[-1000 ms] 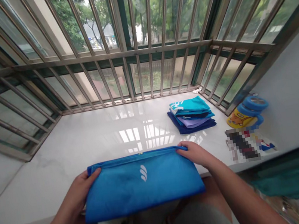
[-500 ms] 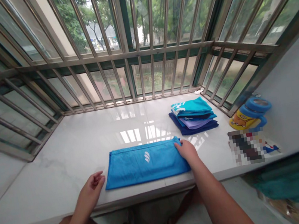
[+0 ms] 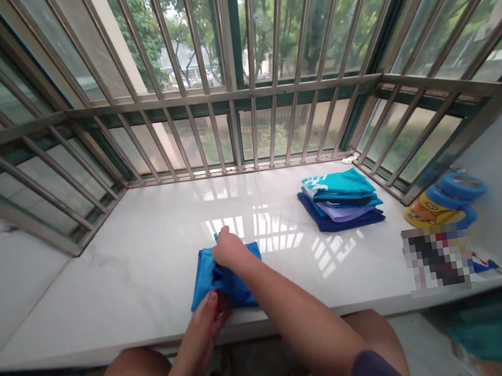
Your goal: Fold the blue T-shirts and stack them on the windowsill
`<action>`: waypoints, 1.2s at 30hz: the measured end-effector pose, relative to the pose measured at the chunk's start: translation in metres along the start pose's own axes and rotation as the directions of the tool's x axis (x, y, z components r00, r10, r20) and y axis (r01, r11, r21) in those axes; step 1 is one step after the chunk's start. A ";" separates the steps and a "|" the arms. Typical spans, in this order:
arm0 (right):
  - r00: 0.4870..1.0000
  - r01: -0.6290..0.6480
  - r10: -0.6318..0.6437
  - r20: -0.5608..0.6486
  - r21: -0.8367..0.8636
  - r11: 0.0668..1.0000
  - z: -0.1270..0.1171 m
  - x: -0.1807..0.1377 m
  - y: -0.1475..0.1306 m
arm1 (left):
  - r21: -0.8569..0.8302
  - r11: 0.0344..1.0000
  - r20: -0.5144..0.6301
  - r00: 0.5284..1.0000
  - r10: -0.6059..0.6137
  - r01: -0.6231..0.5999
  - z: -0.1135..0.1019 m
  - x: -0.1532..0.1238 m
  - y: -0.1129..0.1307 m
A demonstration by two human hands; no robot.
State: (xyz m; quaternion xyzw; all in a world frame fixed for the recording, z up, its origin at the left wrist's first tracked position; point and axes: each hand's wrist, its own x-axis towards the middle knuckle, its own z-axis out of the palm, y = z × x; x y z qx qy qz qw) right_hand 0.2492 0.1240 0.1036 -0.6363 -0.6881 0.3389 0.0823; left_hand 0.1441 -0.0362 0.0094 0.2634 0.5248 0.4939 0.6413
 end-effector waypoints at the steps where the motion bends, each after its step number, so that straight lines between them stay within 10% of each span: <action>1: 0.999 0.006 -0.006 0.033 0.006 1.000 0.012 0.005 -0.013 | -0.047 0.999 -0.032 0.999 -0.017 0.015 0.000 0.002 -0.001; 5: 0.997 0.061 -0.062 0.045 0.017 0.998 0.041 0.004 -0.024 | -0.157 0.982 -0.123 0.985 -0.124 0.104 -0.017 0.003 -0.008; 10: 0.952 0.278 -0.286 -0.108 -0.089 0.957 0.050 -0.029 0.032 | -0.085 0.981 -0.145 0.972 -0.187 0.176 -0.049 0.001 -0.016; 17: 0.893 0.419 -0.444 -0.077 -0.221 0.881 0.080 -0.058 0.095 | -0.080 0.996 -0.398 0.914 -0.077 0.049 -0.061 0.022 0.000; 21: 0.883 0.409 -0.456 -0.115 -0.289 0.865 0.075 -0.033 0.102 | 0.214 0.976 -0.383 0.922 0.056 0.030 -0.078 0.032 0.003; 24: 0.915 0.326 -0.385 -0.118 -0.345 0.880 0.067 -0.011 0.107 | 0.713 0.700 -0.313 0.878 0.362 -0.034 -0.094 0.032 0.008; 28: 0.924 0.247 -0.336 -0.181 -0.387 0.888 0.069 -0.008 0.104 | 0.951 0.160 0.066 0.679 0.731 -0.264 -0.083 0.040 0.020; 32: 0.892 0.309 -0.403 -0.207 -0.370 0.876 0.092 -0.030 0.087 | 0.839 -0.071 0.473 0.659 0.585 -0.539 -0.042 0.081 0.032; 36: 0.903 0.360 -0.411 -0.129 -0.298 0.884 0.115 -0.048 0.083 | 0.861 -0.135 0.506 0.796 0.332 -0.491 -0.024 0.129 0.038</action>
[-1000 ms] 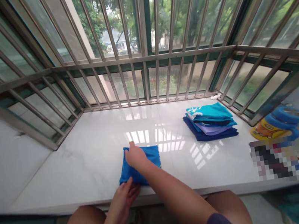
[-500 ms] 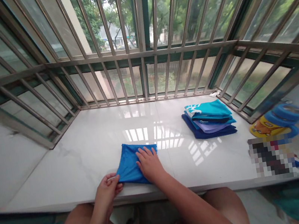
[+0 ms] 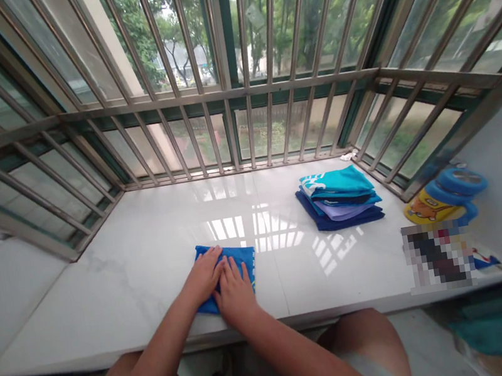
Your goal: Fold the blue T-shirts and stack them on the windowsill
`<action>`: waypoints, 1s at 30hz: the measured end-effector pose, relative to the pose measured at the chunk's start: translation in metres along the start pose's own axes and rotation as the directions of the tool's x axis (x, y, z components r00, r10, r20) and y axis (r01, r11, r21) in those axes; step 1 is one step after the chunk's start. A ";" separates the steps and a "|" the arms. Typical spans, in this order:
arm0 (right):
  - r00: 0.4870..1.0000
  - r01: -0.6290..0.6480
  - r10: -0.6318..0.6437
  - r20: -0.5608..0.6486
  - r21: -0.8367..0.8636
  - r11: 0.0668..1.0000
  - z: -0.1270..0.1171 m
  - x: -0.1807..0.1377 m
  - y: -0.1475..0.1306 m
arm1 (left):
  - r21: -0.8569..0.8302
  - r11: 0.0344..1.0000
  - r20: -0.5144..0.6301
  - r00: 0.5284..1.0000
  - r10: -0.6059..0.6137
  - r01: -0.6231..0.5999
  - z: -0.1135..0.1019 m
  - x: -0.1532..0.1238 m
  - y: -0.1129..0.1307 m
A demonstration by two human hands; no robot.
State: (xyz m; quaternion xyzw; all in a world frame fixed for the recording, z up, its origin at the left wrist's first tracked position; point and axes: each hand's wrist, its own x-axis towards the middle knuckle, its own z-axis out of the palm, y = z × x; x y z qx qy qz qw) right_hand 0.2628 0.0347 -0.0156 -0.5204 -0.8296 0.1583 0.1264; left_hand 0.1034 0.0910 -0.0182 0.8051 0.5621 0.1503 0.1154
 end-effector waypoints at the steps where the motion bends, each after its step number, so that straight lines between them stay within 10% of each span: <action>1: 1.000 0.011 -0.011 0.013 0.012 1.000 0.002 -0.004 0.001 | 0.036 0.999 0.031 0.999 -0.036 0.035 0.001 0.007 -0.005; 8: 0.990 0.133 -0.134 0.042 0.036 0.991 -0.008 -0.024 0.039 | 0.148 0.943 -0.042 0.955 -0.295 0.298 0.003 0.010 -0.023; 16: 0.999 -0.039 0.040 0.000 -0.198 0.979 -0.053 -0.014 0.120 | 0.092 0.815 -0.245 0.807 -0.538 0.571 0.039 -0.067 0.034; 20: 0.969 -0.235 0.206 -0.139 -0.241 0.942 -0.060 -0.004 0.112 | 0.035 0.930 -0.246 0.905 -0.346 0.365 0.037 -0.080 0.065; 23: 0.988 -0.141 0.130 -0.079 -0.168 0.976 -0.036 -0.012 0.072 | -0.074 0.997 -0.097 0.995 -0.027 0.020 0.020 -0.046 0.080; 30: 0.977 0.210 -0.211 0.033 0.011 0.978 0.009 -0.075 0.009 | -0.128 0.974 0.216 0.953 0.211 -0.187 0.002 0.051 0.053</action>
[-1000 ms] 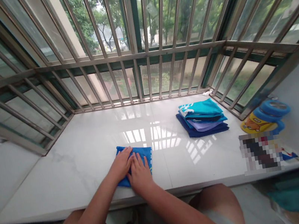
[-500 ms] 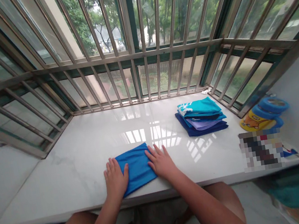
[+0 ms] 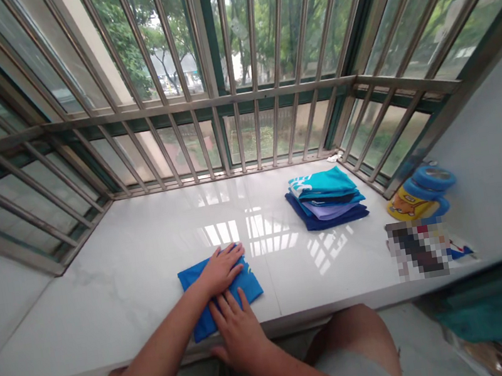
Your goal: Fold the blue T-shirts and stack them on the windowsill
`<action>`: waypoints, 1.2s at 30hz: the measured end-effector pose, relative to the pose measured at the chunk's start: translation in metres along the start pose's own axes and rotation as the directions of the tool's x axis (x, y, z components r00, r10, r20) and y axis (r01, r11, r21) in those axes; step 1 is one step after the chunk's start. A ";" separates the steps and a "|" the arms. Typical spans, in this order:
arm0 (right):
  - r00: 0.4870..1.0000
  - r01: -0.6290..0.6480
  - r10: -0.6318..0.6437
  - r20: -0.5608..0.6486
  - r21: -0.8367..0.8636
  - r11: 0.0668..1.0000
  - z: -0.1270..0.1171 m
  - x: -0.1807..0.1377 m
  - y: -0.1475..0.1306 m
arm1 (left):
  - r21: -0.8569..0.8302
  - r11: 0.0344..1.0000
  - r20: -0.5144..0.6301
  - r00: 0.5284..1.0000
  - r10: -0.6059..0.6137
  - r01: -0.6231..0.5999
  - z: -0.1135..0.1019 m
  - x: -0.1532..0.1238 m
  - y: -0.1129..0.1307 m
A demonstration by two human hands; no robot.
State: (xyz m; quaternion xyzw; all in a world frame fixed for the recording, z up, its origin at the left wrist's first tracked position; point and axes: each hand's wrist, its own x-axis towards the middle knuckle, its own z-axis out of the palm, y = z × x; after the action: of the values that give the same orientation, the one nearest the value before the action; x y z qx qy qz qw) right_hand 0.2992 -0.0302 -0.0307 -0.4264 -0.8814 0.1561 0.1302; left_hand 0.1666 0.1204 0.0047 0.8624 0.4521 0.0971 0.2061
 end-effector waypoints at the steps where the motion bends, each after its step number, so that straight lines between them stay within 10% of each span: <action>1: 0.999 0.038 -0.038 0.014 -0.004 0.999 -0.003 -0.006 0.000 | 0.009 1.000 0.011 1.000 0.012 -0.012 -0.003 0.003 -0.011; 7: 0.989 0.120 -0.123 0.086 0.042 0.992 -0.029 -0.026 0.025 | 0.110 0.973 -0.059 0.979 -0.196 0.201 -0.013 -0.005 -0.082; 14: 0.985 -0.150 0.146 0.092 0.037 0.988 -0.055 -0.027 0.080 | 0.076 0.808 -0.259 0.794 -0.549 0.584 -0.009 -0.070 -0.126; 19: 0.920 -0.366 0.358 -0.161 -0.022 0.930 -0.056 -0.007 0.072 | 0.097 0.793 -0.419 0.748 -0.515 0.601 -0.002 -0.121 -0.133; 24: 0.994 -0.052 0.049 -0.097 -0.035 0.998 -0.014 0.016 0.006 | 0.189 0.761 -0.539 0.713 -0.448 0.621 0.007 -0.125 -0.123; 30: 0.998 0.038 -0.046 -0.046 -0.165 0.986 0.038 -0.008 -0.022 | 0.166 0.771 -0.544 0.709 -0.449 0.615 0.005 -0.122 -0.120; 36: 0.997 -0.078 0.078 0.002 0.044 0.996 -0.017 -0.030 0.002 | 0.212 0.763 -0.561 0.716 -0.416 0.610 0.008 -0.124 -0.125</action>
State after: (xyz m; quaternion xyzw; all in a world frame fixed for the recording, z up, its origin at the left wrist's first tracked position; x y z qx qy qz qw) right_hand 0.3248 -0.0503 -0.0184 -0.4574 -0.8605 0.1804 0.1334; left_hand 0.0062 0.0800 -0.0558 0.6688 0.7239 0.1559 -0.0665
